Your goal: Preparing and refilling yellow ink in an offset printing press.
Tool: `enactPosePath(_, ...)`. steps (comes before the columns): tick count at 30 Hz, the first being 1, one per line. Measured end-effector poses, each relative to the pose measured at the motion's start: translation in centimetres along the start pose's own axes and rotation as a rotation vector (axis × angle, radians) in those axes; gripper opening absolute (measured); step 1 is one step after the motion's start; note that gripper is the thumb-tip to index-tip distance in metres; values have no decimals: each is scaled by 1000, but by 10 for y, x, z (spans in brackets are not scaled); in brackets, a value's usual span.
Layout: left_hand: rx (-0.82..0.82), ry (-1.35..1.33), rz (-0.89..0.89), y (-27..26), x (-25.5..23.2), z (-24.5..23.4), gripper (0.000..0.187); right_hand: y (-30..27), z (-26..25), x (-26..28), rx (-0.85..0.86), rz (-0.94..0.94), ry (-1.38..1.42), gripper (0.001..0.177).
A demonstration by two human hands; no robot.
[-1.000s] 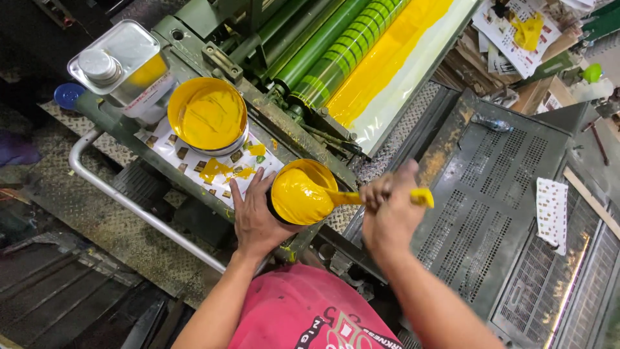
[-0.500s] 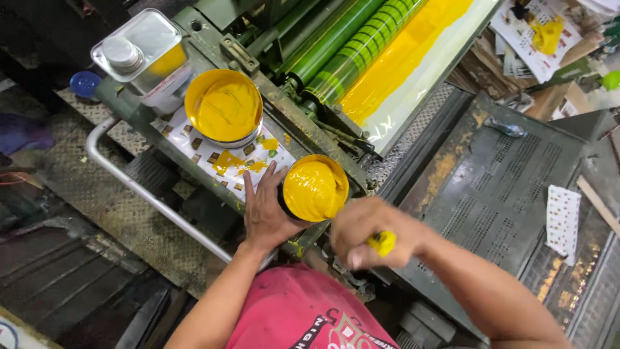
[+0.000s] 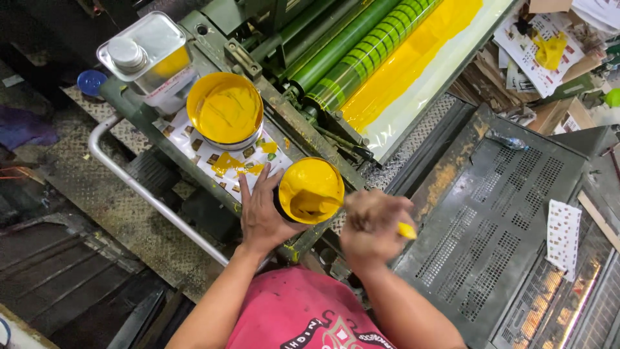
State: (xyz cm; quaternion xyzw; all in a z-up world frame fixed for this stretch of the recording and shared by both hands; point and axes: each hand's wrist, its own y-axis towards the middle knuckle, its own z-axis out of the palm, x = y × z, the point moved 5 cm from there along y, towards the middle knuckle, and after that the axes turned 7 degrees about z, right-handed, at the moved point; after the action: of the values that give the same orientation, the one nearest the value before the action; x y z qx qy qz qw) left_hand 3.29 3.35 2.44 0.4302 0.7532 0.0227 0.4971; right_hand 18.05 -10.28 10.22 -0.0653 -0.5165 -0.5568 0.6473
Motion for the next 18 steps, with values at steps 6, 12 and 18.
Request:
enactPosePath(6, 4, 16, -6, -3, 2, 1, 109, -1, -10, 14, 257, 94, -173, 35)
enactPosePath(12, 13, 32, -15, -3, 7, 2, 113, 55, 58, 51, 434, 354, -124, 47)
enactPosePath(18, 10, 45, -14, -8, 6, 2, 114, 62, 65, 39, 463, 431, -163, 51)
